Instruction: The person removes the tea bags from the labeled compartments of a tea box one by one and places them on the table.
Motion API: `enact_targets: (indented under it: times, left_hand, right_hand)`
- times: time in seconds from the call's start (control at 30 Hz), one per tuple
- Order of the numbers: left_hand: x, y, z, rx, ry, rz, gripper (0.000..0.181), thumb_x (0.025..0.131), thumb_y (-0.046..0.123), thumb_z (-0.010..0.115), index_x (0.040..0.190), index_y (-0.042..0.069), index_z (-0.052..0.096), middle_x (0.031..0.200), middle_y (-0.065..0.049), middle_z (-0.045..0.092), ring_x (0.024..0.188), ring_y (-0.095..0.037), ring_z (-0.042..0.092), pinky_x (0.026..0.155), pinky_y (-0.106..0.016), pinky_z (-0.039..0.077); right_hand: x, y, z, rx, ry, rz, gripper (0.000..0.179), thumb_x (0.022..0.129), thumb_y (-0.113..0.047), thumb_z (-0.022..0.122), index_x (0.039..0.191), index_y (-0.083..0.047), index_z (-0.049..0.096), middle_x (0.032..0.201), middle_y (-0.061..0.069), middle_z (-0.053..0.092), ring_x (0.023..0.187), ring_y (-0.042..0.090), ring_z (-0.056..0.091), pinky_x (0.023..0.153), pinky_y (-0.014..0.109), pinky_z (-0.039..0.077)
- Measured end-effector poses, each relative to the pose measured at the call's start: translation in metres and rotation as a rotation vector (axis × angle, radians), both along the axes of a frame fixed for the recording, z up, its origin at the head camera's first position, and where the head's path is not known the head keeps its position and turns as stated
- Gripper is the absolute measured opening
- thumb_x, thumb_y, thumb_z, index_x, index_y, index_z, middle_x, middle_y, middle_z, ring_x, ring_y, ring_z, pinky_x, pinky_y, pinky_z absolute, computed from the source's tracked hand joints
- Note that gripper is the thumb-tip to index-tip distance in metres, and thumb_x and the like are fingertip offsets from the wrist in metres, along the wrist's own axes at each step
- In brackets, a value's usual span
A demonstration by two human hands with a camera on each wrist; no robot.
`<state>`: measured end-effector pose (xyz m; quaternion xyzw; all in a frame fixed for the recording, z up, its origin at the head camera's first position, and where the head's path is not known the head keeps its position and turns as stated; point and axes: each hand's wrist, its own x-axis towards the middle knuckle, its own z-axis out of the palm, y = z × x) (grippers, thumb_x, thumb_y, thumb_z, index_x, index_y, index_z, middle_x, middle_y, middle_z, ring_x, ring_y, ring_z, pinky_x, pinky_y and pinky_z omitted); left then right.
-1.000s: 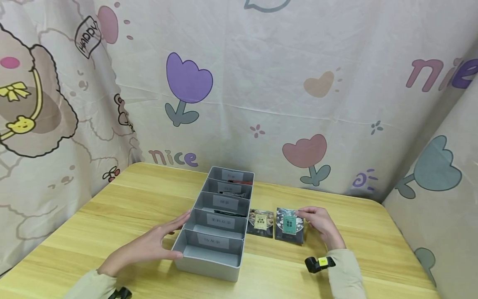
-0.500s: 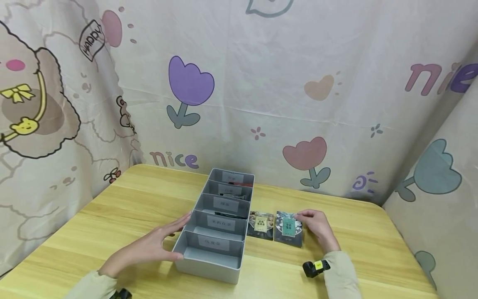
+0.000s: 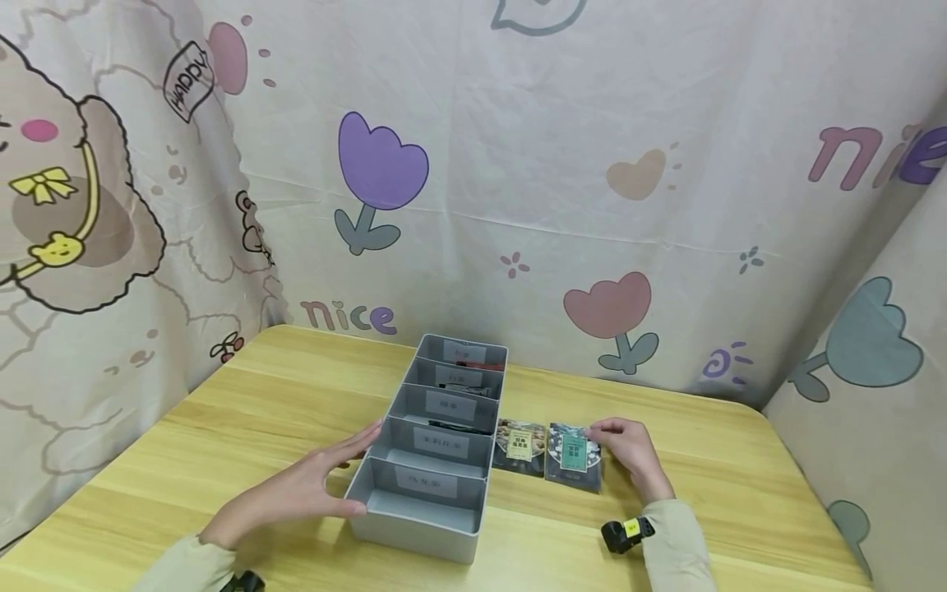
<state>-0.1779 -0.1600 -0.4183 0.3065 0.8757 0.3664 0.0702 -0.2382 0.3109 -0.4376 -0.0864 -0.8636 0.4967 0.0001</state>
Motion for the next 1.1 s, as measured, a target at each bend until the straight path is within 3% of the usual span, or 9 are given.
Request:
enact_targets:
  times: [0.2,0.43,0.77,1.1]
  left_hand:
    - [-0.0016,0.0002,-0.0010,-0.001,0.008,-0.007,0.099,0.079,0.051,0.074,0.154,0.011,0.023,0.158,-0.013,0.018,0.134,-0.045,0.034,0.100,-0.066,0.033]
    - [-0.0022,0.0007,-0.0016,-0.002,0.006,-0.008,0.099,0.079,0.051,0.074,0.154,0.011,0.023,0.157,-0.014,0.019,0.134,-0.044,0.034,0.100,-0.066,0.033]
    - [-0.0023,0.0009,-0.0008,-0.003,0.005,-0.011,0.099,0.079,0.050,0.074,0.154,0.010,0.023,0.157,-0.015,0.019,0.134,-0.044,0.034,0.100,-0.066,0.033]
    - [0.0004,0.0000,0.0007,-0.003,-0.011,0.000,0.099,0.079,0.050,0.075,0.155,0.012,0.023,0.157,-0.016,0.020,0.133,-0.046,0.034,0.099,-0.067,0.033]
  right_hand:
    - [-0.0007,0.0022,-0.0022,0.044,0.007,-0.017,0.030,0.084,-0.015,0.074,0.104,0.006,0.068,0.099,0.009,0.068,0.086,0.018,0.051,0.069,0.028,0.041]
    - [-0.0002,0.0015,-0.0035,0.088,0.000,-0.002,0.032,0.083,-0.011,0.073,0.106,0.009,0.065,0.101,0.016,0.067,0.093,0.026,0.054,0.071,0.028,0.041]
    - [0.0013,-0.0001,0.0015,0.150,0.004,0.004,0.036,0.078,-0.006,0.075,0.108,0.011,0.064,0.100,0.019,0.063,0.088,0.027,0.052,0.070,0.029,0.043]
    - [0.0026,-0.0013,0.0052,0.189,-0.006,0.010,0.038,0.084,-0.010,0.072,0.114,0.011,0.062,0.110,0.027,0.062,0.096,0.033,0.055,0.074,0.035,0.047]
